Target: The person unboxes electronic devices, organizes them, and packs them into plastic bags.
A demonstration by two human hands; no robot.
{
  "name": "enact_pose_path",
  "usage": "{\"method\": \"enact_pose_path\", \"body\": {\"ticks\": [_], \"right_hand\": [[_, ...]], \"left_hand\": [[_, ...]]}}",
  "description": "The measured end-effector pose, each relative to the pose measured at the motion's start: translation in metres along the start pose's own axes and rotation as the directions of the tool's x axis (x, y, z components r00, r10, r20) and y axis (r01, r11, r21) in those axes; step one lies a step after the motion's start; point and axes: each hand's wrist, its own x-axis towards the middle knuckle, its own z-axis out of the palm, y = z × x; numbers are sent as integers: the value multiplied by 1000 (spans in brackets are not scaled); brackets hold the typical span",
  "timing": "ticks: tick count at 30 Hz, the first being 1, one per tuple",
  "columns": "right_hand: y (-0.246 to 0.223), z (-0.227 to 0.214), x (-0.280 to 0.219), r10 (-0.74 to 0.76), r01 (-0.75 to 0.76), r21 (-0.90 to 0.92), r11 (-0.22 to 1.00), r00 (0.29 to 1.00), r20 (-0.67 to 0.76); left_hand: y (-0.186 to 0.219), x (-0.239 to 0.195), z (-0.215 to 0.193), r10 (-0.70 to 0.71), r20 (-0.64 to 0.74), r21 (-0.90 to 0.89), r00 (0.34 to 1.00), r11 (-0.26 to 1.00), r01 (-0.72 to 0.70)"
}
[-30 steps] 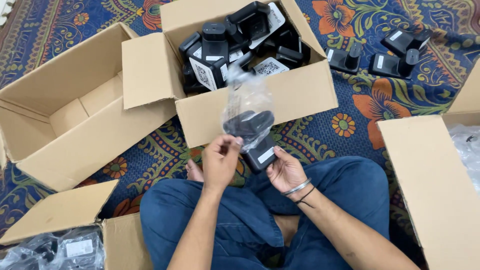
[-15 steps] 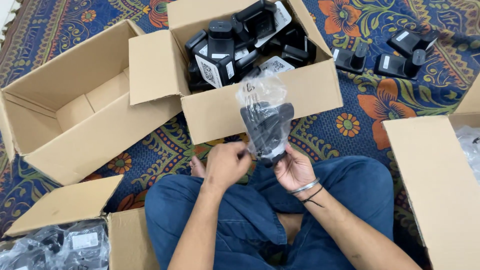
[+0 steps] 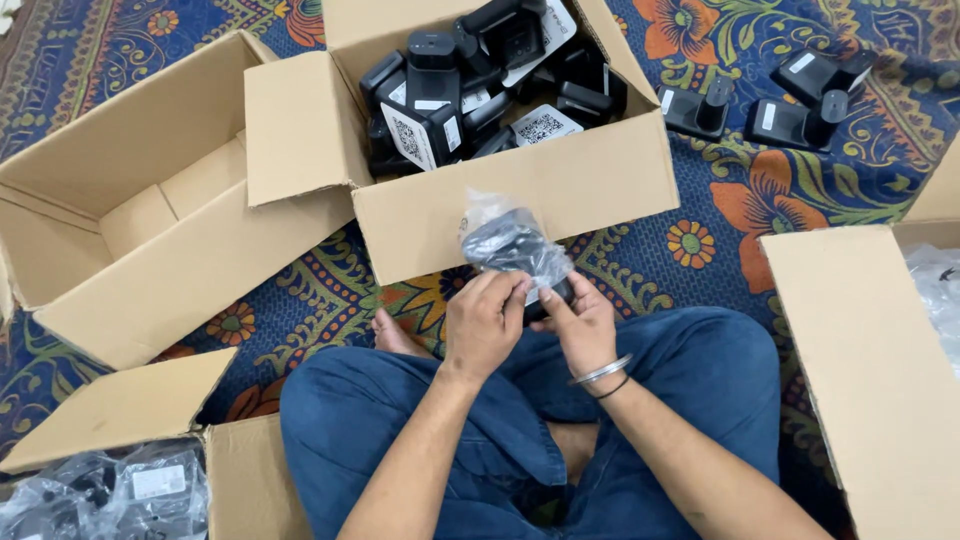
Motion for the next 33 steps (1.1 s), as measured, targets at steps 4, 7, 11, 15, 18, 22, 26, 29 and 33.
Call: {"method": "enact_pose_path", "body": {"ticks": [4, 7, 11, 15, 18, 22, 26, 29, 33], "right_hand": [[14, 0, -14, -224, 216, -350, 911, 974, 18], [17, -9, -14, -432, 343, -836, 429, 890, 144], [-23, 8, -15, -322, 328, -811, 485, 929, 184], [-38, 14, -21, -174, 367, -817, 445, 930, 323], [-31, 16, -18, -443, 454, -693, 559, 871, 214], [-23, 2, -2, -370, 521, -697, 492, 850, 375], [-7, -28, 14, -101, 182, -662, 727, 982, 158], [-27, -25, 10, -226, 198, -705, 682, 973, 55], [-39, -30, 10, -243, 208, -725, 657, 968, 58]], "left_hand": [[12, 0, 0, 79, 24, 38, 997, 996, -80], [24, -2, 4, 76, 113, 61, 991, 995, -84], [21, 4, -2, -79, 27, -56, 997, 995, 80], [9, 14, -12, -366, 101, -125, 925, 918, 377], [-14, 7, -15, -374, 278, -247, 885, 862, 442], [-11, 10, -26, -346, 400, -241, 849, 854, 461], [-9, 2, -29, -237, 223, 225, 946, 956, 187], [-29, -14, -23, -371, 212, 456, 904, 856, 244], [-31, -17, -42, -513, 270, 447, 815, 816, 366]]}}
